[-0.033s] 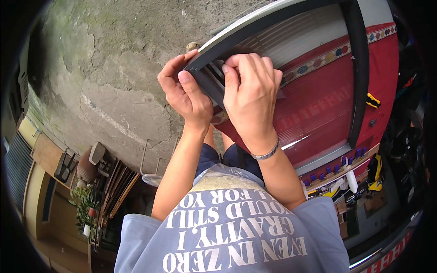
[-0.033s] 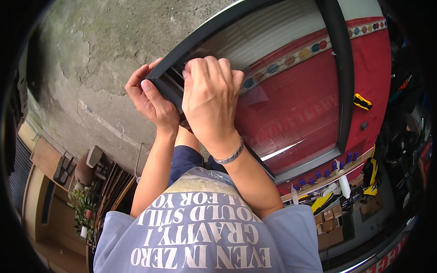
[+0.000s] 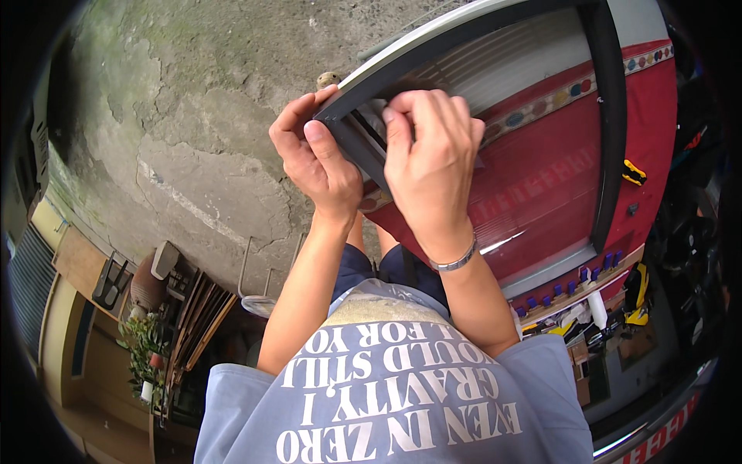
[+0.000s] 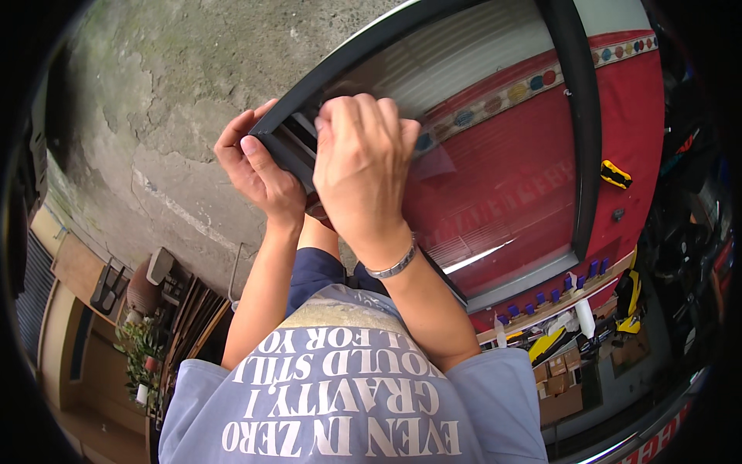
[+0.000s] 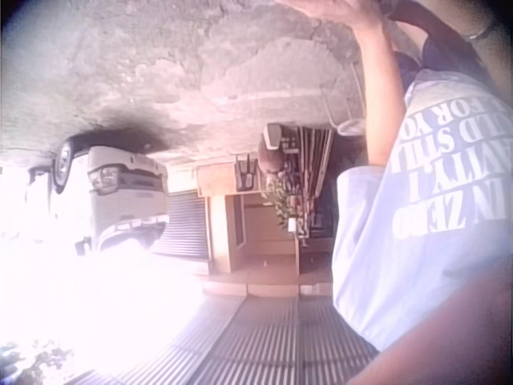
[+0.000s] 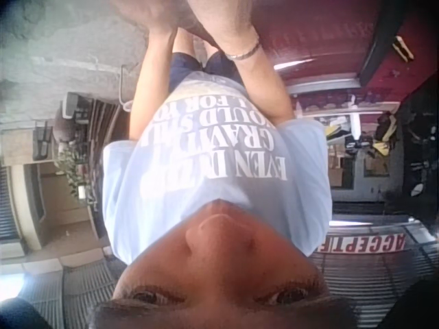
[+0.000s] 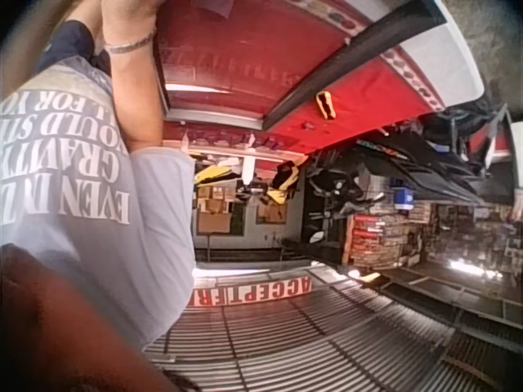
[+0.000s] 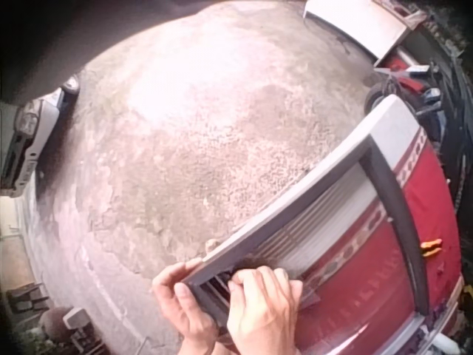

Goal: The person cleans the edges of a window frame with a white cloth, then uses a utility knife to trim the black rubber seal along the frame's perimeter. They repeatedly insert and adjust the seal into the frame's groove, checking the fit and alignment throughout the process.

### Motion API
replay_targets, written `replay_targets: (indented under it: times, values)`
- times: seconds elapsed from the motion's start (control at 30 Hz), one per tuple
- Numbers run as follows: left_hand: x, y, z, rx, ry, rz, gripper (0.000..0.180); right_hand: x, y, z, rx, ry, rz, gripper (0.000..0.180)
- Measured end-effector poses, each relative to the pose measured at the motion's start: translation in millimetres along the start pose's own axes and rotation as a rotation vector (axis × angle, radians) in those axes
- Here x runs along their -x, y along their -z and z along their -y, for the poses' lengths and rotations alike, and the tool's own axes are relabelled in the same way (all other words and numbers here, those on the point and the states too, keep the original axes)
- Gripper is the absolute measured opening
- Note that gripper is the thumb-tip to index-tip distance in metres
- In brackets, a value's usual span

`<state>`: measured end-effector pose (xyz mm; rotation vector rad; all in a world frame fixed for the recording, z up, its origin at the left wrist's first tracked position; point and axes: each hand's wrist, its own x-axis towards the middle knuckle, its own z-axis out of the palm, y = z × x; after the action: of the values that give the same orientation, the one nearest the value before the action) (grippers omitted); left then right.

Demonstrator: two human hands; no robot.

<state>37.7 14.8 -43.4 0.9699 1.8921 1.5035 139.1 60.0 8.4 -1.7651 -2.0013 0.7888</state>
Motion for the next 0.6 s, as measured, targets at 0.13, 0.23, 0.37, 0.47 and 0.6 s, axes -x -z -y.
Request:
replay_targets:
  times: [0.13,0.23,0.37,0.47,0.6]
  values:
    - [0,2,5,0.012,-0.024,0.000,0.033,-1,1,0,0.015,-0.024,-0.012,0.006]
    - [1,2,5,0.048,-0.006,-0.013,0.034,3,-4,6,-0.001,0.007,0.020,0.005]
    - [0,3,6,0.000,-0.020,-0.004,0.034,-2,0,-1,0.034,-0.022,-0.018,0.006]
    - [1,1,8,0.017,-0.021,-0.007,0.035,4,-3,8,0.010,0.008,0.010,0.005]
    - [0,2,4,0.017,-0.015,-0.003,0.035,-1,0,2,0.010,-0.021,-0.011,0.006]
